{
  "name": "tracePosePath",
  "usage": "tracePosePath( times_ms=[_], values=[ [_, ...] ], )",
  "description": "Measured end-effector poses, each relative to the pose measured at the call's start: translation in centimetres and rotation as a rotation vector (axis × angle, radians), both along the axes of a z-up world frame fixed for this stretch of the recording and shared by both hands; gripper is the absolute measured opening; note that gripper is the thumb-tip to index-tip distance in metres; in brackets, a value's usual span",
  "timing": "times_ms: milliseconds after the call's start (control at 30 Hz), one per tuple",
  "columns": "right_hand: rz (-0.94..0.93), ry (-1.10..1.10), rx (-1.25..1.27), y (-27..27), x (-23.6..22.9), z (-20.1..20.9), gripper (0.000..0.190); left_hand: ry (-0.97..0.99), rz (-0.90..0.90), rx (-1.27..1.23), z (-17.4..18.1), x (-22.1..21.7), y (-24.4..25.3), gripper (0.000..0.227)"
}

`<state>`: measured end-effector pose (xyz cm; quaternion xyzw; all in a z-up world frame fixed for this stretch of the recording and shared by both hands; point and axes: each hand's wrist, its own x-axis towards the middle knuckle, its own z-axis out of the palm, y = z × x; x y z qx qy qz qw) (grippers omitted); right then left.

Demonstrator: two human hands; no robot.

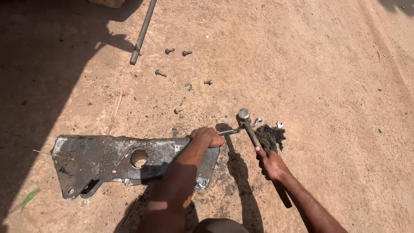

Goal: Using a hammer and wrench to repair or dismantle a large metal automotive bracket on the ground.

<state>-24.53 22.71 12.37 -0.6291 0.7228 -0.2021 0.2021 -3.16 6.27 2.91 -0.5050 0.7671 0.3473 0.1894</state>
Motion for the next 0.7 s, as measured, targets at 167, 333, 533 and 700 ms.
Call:
tracePosePath(
  times_ms=[167, 333, 533, 700],
  values=[
    [-0.366, -0.085, 0.24, 0.1, 2.3, 3.9, 0.077, 0.015, -0.009, 0.035, 0.9, -0.3, 0.6, 0.051],
    [-0.023, -0.499, -0.225, 1.6, 6.8, 15.1, 0.057, 0.031, -0.195, -0.179, -24.7, -9.3, -7.4, 0.044],
    [0.099, -0.321, -0.536, 2.1, 6.6, 9.6, 0.054, -0.117, -0.292, -0.036, -2.3, -1.3, -0.9, 0.054],
    [-0.531, -0.412, 0.466, 1.7, 1.2, -8.0, 0.072, 0.097, 0.049, 0.068, 1.0, -0.1, 1.3, 0.052]
  ],
)
